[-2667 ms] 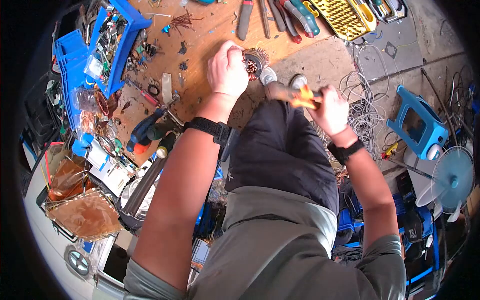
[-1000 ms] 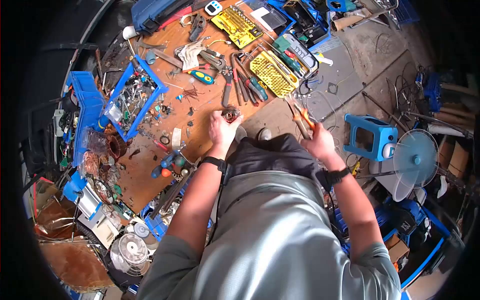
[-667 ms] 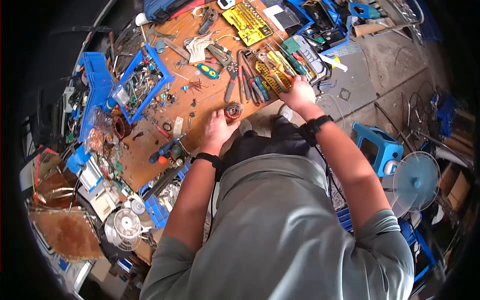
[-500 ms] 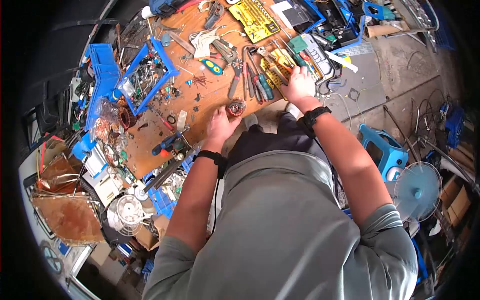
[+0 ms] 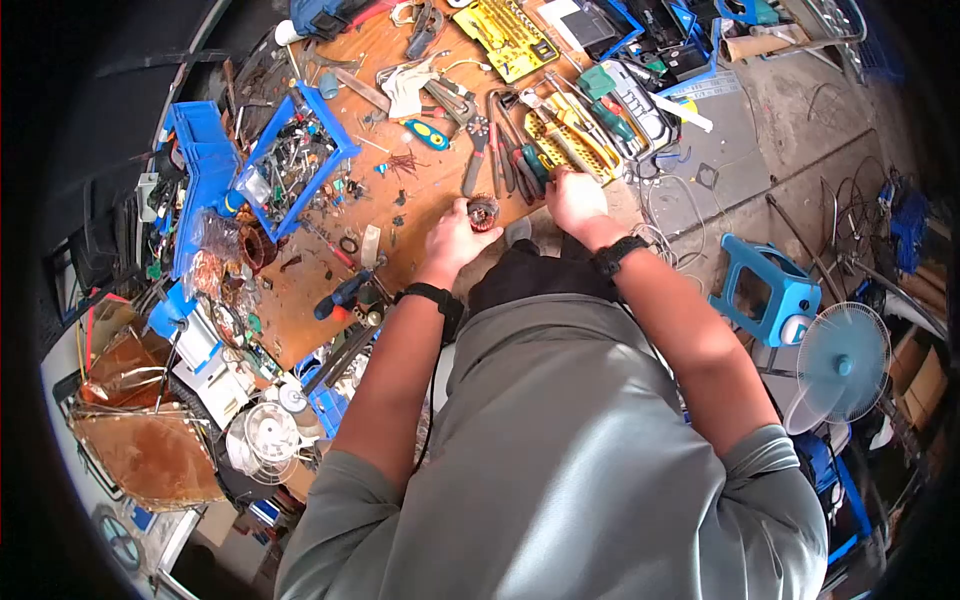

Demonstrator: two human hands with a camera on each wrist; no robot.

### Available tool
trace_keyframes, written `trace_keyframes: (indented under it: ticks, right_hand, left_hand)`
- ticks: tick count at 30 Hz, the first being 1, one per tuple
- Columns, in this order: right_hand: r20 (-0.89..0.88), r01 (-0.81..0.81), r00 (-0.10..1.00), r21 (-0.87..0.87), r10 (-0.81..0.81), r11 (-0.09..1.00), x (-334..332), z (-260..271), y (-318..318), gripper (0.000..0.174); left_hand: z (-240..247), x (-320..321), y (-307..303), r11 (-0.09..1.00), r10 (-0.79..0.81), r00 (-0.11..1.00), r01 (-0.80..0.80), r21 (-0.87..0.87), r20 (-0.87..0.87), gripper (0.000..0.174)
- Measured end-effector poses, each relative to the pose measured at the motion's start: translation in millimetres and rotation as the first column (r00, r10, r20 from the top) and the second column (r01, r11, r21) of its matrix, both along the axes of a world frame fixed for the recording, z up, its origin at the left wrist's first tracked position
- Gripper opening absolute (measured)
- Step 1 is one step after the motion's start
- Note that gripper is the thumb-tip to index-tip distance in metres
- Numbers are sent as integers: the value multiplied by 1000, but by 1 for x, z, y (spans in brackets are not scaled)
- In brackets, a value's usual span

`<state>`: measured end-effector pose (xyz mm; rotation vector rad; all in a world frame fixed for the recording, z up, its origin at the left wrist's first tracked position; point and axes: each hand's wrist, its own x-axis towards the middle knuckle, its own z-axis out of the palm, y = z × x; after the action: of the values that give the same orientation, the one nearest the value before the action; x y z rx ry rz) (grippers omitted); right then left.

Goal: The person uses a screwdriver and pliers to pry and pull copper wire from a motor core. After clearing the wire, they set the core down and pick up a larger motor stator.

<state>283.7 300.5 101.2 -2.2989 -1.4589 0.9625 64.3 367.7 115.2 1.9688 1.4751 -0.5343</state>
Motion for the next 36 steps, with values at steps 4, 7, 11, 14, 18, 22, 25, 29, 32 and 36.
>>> trace_keyframes:
  ticks: [4, 7, 11, 14, 18, 22, 25, 29, 32, 36]
  right_hand:
    - [-11, 168, 985, -126, -171, 978, -9, -11, 8, 32]
    - [-48, 212, 972, -223, -228, 951, -14, -15, 15, 37]
    - [-93, 269, 951, -215, -294, 939, -18, -17, 12, 37]
    - [4, 323, 946, 9, -323, 946, -15, -6, 3, 36]
    - [215, 317, 883, 382, -417, 868, 23, -4, 0, 29]
    - [336, 311, 855, 277, -395, 909, 80, 10, 4, 30]
    - [376, 312, 874, 49, -306, 949, 105, 4, 8, 35]
    - [402, 189, 906, -97, -135, 977, 114, -3, 20, 39]
    - [383, 137, 921, -162, -65, 977, 106, 4, 30, 40]
    - [506, 124, 860, -76, -69, 989, 110, -11, 23, 50]
  left_hand:
    - [8, 2, 6, 994, -110, 992, 111, 15, -69, 84]
    - [5, 0, 4, 995, -102, 993, 102, -3, -64, 84]
    - [3, -1, 0, 996, -86, 995, 88, 22, -56, 84]
    - [-2, -3, 2, 993, -116, 992, 116, -8, -56, 85]
    - [0, -2, 6, 988, -136, 989, 131, -77, -64, 86]
    - [-1, -2, 8, 986, -132, 988, 124, -107, -77, 87]
    - [-2, -1, 7, 989, -113, 990, 104, -109, -79, 87]
    - [2, 2, 7, 989, -74, 993, 62, -131, -90, 86]
    - [4, 4, 7, 984, -44, 995, 27, -178, -91, 87]
    - [0, 1, 7, 985, -64, 995, 50, -162, -82, 87]
